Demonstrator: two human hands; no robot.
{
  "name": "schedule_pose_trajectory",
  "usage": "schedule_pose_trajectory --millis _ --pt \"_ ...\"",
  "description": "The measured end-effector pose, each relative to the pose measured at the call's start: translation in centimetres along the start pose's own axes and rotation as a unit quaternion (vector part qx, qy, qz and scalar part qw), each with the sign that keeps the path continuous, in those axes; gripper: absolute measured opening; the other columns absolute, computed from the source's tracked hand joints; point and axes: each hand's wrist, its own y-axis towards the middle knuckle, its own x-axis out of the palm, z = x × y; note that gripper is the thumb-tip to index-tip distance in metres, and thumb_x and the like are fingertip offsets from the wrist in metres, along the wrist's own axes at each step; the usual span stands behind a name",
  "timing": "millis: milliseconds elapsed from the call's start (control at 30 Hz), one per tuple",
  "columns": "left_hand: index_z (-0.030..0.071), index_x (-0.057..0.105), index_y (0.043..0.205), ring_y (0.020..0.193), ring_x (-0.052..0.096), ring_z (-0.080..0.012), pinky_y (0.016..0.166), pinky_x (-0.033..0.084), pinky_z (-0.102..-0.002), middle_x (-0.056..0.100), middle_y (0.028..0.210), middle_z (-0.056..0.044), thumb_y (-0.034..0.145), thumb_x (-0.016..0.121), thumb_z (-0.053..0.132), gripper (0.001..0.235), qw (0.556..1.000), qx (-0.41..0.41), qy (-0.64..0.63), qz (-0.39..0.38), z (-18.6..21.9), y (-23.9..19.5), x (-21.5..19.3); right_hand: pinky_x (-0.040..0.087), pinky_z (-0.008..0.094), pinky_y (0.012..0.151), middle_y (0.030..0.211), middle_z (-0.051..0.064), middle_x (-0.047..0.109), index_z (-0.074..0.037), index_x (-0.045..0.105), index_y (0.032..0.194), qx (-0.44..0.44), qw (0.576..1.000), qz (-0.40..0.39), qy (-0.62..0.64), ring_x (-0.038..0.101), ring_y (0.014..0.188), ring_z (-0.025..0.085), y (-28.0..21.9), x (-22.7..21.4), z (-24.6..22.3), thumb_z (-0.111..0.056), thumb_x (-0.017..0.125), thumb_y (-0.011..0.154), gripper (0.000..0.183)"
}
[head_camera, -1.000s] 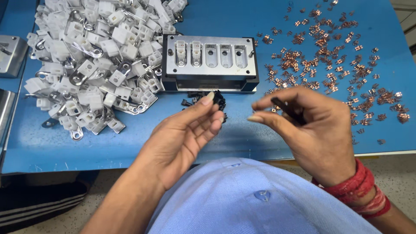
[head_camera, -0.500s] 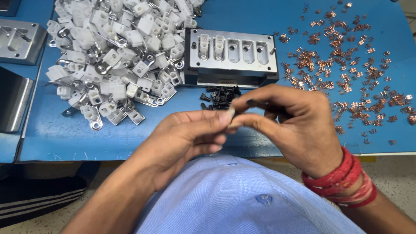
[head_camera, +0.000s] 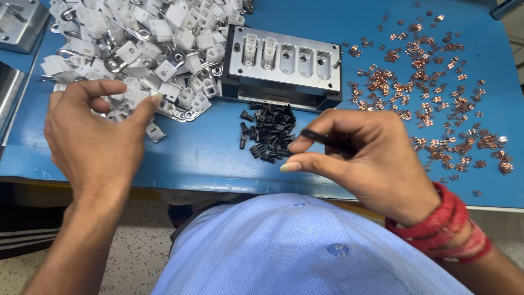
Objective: The person uses tweezers to pick up small copper contacts and inserts them into white plastic connector housings. The person repeatedly picks up a housing, places a contact inside, and sets the assembled unit aside on the table.
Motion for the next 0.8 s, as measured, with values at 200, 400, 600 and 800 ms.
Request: schedule_pose_trajectory --millis 200,400,600,800 --pt "0.011 0.068 0.091 0.091 0.068 -0.0228 0.078 0.055 -0.042 0.069 0.102 -0.009 0.083 0.083 0.015 0.018 0.974 0.212 -0.081 0.012 3.5 -1.4 1.2 0.044 0.018 0.056 0.079 0.005 0.071 -0.002 0.076 0.094 0.052 0.996 0.074 0.017 0.054 0.066 0.003 -0.7 -0.7 -1.9 -0.006 0.089 0.081 0.019" --pt "0.004 0.066 0.106 0.097 0.075 -0.0173 0.081 0.059 -0.031 0.077 0.102 -0.010 0.082 0.073 0.001 0.025 0.921 0.205 -0.261 -0.206 8.2 -3.2 1.6 0.057 0.018 0.067 0.086 0.003 0.075 -0.002 0.071 0.094 0.077 0.986 0.134 0.069 0.068 0.075 0.004 1.8 1.7 -3.6 -0.004 0.085 0.081 0.019" --pt "0.008 0.077 0.111 0.080 0.080 -0.0140 0.072 0.062 -0.028 0.083 0.092 -0.006 0.081 0.075 0.012 0.030 0.881 0.159 -0.251 -0.367 9.1 -2.7 0.4 0.056 0.021 0.069 0.088 0.002 0.073 -0.005 0.070 0.097 0.127 0.964 0.156 0.172 0.066 0.076 0.005 1.7 2.9 -0.3 -0.007 0.081 0.086 0.015" --pt "0.009 0.079 0.099 0.081 0.081 -0.0134 0.074 0.062 -0.029 0.083 0.090 -0.004 0.077 0.076 0.018 0.025 0.879 0.097 -0.231 -0.405 10.0 -2.5 2.0 0.063 0.028 0.082 0.099 0.009 0.075 0.002 0.073 0.104 0.043 0.990 0.121 -0.067 0.073 0.091 0.012 -1.4 1.6 0.9 -0.005 0.075 0.090 0.016"
